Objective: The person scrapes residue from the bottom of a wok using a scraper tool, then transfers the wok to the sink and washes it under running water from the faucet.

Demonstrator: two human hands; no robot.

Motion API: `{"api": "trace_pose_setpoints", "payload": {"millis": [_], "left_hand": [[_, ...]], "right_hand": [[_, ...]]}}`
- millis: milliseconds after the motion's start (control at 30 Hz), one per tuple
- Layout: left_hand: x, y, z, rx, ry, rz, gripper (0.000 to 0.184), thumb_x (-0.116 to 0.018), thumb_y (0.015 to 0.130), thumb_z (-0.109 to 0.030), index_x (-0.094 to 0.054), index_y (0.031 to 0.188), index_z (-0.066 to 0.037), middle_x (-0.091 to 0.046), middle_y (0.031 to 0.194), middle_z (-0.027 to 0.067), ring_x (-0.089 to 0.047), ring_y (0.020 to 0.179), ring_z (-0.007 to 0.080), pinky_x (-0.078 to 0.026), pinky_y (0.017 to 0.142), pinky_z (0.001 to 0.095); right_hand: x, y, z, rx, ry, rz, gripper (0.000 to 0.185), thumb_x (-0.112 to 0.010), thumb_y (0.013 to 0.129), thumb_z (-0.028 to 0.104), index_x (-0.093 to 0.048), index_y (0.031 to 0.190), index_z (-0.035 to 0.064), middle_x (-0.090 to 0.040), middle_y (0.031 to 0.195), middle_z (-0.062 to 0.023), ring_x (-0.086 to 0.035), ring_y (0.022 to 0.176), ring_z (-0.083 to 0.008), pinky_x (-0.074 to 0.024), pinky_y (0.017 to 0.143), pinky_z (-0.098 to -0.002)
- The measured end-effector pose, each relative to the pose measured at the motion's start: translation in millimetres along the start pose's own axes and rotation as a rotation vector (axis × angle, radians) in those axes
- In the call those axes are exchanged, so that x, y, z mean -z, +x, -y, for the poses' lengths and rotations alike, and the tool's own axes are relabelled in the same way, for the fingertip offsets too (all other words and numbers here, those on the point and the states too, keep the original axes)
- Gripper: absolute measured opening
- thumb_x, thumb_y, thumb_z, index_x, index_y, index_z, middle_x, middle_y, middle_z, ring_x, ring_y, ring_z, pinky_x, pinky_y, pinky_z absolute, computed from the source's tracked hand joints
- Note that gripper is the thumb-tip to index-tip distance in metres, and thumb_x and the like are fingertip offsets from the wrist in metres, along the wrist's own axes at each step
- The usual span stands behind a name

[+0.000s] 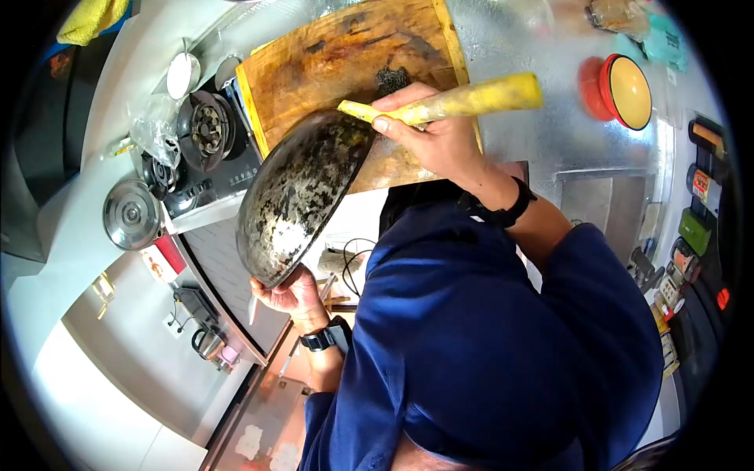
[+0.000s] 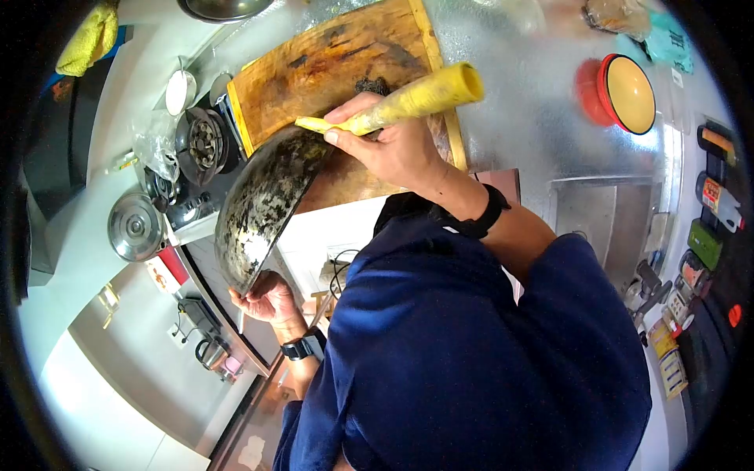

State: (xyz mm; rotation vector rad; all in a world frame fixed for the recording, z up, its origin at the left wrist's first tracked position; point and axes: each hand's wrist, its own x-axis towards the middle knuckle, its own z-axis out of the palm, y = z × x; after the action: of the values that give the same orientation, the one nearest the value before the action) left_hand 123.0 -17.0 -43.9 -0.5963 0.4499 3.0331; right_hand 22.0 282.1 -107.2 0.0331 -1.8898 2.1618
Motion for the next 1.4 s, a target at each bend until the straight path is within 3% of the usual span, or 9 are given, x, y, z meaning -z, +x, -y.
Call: {"api": "trace_pose_setpoints", "payload": {"millis": [400,467,533,633,733,833,933,1033,1400], "left_hand": [[7,5,0,-0.007,0.007,0.059,0.048,-0.069,0.087,-0.016,-0.054,0.121,0.015,-0.072,0.086,0.0187,-0.07,0.064,0.0184,-0.063,0.063,0.0237],[13,1,-7,0.01,-0.021,-0.038,0.07,-0.075,0.081,-0.018,-0.043,0.138,0.006,-0.059,0.128,0.0243,-0.07,0.072,0.0187,-0.06,0.054,0.0225],[14,0,-7,0.009,0.008,-0.036,0.07,-0.075,0.08,-0.018,-0.044,0.138,0.005,-0.06,0.127,0.024,-0.07,0.071,0.0188,-0.06,0.053,0.0224],[16,-1,-6,0.004,0.028,-0.039,0.069,-0.076,0.08,-0.018,-0.045,0.137,0.005,-0.061,0.126,0.0233,-0.07,0.07,0.0189,-0.059,0.053,0.0222],[18,-2,-7,-0.006,0.017,-0.043,0.067,-0.076,0.079,-0.017,-0.047,0.135,0.005,-0.062,0.125,0.0227,-0.07,0.07,0.0185,-0.059,0.053,0.022],[19,-3,-7,0.006,0.006,-0.033,0.065,-0.076,0.079,-0.017,-0.049,0.134,0.005,-0.062,0.125,0.0223,-0.07,0.07,0.0178,-0.059,0.053,0.0219],[20,-2,-6,0.024,-0.008,-0.017,0.061,-0.075,0.08,-0.016,-0.052,0.132,0.005,-0.062,0.126,0.0218,-0.07,0.071,0.017,-0.059,0.053,0.0216],[22,-6,-10,-0.003,-0.029,-0.046,0.06,-0.075,0.08,-0.017,-0.053,0.13,0.005,-0.062,0.125,0.0211,-0.068,0.067,0.0162,-0.058,0.052,0.0213],[17,1,0,0.015,0.029,0.083,0.052,-0.07,0.086,-0.016,-0.053,0.127,0.011,-0.068,0.112,0.0228,-0.07,0.069,0.0192,-0.062,0.064,0.0236]], "right_hand": [[1,3,-6,-0.035,-0.23,-0.038,0.02,-0.079,0.084,0.014,-0.071,0.099,0.0034,-0.072,0.096,-0.0078,-0.068,0.085,-0.0149,-0.0528,0.073,-0.0281],[-6,-4,19,0.039,-0.014,0.0,0.018,-0.078,0.085,0.013,-0.071,0.098,0.0036,-0.072,0.096,-0.0073,-0.068,0.084,-0.0147,-0.0531,0.072,-0.0268],[-6,-4,36,0.124,0.014,0.115,0.016,-0.078,0.084,0.012,-0.071,0.097,0.0052,-0.072,0.094,-0.0077,-0.068,0.08,-0.0142,-0.0538,0.067,-0.0256],[4,3,20,0.072,-0.086,-0.08,0.015,-0.077,0.085,0.011,-0.071,0.097,0.0045,-0.073,0.091,-0.0074,-0.069,0.078,-0.0147,-0.0536,0.067,-0.0264],[10,5,0,0.388,-0.366,-0.099,0.024,-0.08,0.08,0.006,-0.067,0.101,0.005,-0.073,0.095,-0.0101,-0.071,0.079,-0.0164,-0.0573,0.066,-0.0265],[4,-4,8,0.472,-0.305,0.017,0.031,-0.083,0.074,0.003,-0.067,0.1,0.0081,-0.073,0.096,-0.0092,-0.073,0.083,-0.0182,-0.0595,0.065,-0.0275],[0,-9,-3,0.483,-0.33,-0.036,0.026,-0.083,0.074,0.004,-0.069,0.095,0.0077,-0.074,0.095,-0.0089,-0.074,0.081,-0.0187,-0.0589,0.064,-0.0276],[7,-8,-27,0.132,-0.369,0.008,0.022,-0.079,0.078,-0.002,-0.068,0.097,0.0023,-0.073,0.1,-0.0133,-0.073,0.091,-0.0222,-0.0592,0.077,-0.0306],[4,3,5,0.392,-0.254,0.028,0.027,-0.081,0.076,0.0,-0.067,0.099,0.004,-0.073,0.096,-0.0116,-0.073,0.082,-0.0205,-0.0595,0.07,-0.0288]]}}
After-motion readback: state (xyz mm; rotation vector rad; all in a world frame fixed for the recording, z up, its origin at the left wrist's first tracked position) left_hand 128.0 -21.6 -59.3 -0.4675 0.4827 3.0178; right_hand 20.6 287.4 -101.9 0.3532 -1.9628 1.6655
